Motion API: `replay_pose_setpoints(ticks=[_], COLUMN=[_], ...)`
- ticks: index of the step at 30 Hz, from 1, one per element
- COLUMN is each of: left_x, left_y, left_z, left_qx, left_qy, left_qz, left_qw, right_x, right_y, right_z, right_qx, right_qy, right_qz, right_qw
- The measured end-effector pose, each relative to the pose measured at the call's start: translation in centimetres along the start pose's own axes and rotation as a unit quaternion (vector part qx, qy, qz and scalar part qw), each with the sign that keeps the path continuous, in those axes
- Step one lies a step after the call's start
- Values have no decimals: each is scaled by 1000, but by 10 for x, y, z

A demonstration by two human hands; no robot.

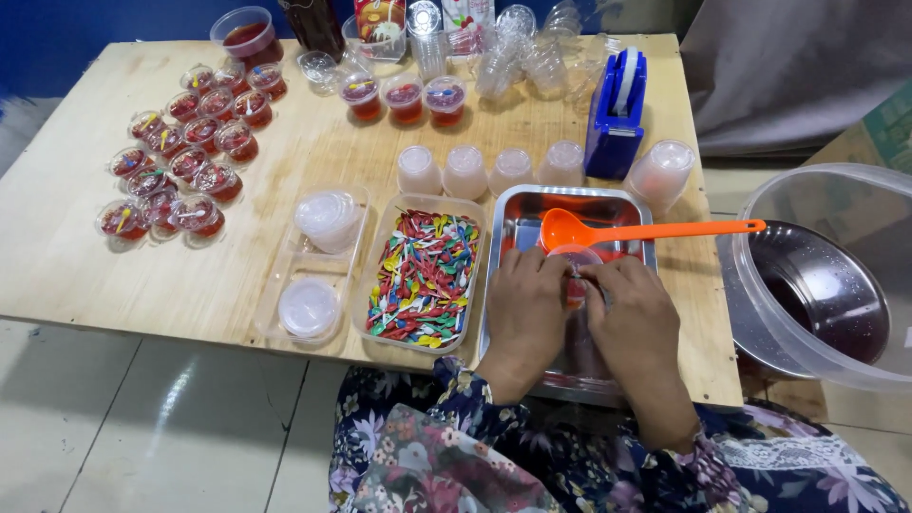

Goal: The person fills small cups with a dark liquid using a ladle, places small colorful items into one cup by hand, and then seals a cup using a tape dispenser.

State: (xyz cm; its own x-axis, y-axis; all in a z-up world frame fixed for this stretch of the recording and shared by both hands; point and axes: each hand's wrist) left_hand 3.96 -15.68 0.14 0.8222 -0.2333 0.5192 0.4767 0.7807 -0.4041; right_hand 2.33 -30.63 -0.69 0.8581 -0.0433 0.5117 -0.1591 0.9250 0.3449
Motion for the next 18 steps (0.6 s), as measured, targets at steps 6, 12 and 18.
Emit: replay_pose_setpoints(ticks=[6, 12, 18], left_x=[1, -1, -1], left_y=[-5, -2, -2], left_z=[7, -2, -1], left_qx=[-6, -3, -17], left_qy=[-28, -23, -15], left_qz=[3, 20, 27], left_qw=[1000, 1000, 999], right_x=[1, 1, -2], right_y=[4, 11, 7], right_z=[-1, 4, 0], right_qx=[-16, -7, -19], right_qy=[2, 4, -15], right_qz=[-17, -29, -23], right_qw=[1000, 1000, 999])
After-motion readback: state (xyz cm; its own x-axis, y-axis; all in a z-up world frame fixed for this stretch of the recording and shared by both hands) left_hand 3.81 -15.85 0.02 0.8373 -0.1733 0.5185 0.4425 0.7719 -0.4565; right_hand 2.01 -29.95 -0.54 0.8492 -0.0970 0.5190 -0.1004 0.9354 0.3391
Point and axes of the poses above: each hand's wrist, its own x-axis towards the middle knuckle, its own z-axis out of the back of the hand, y = z × x, and after that the axes turned 5 degrees about -z, right-handed
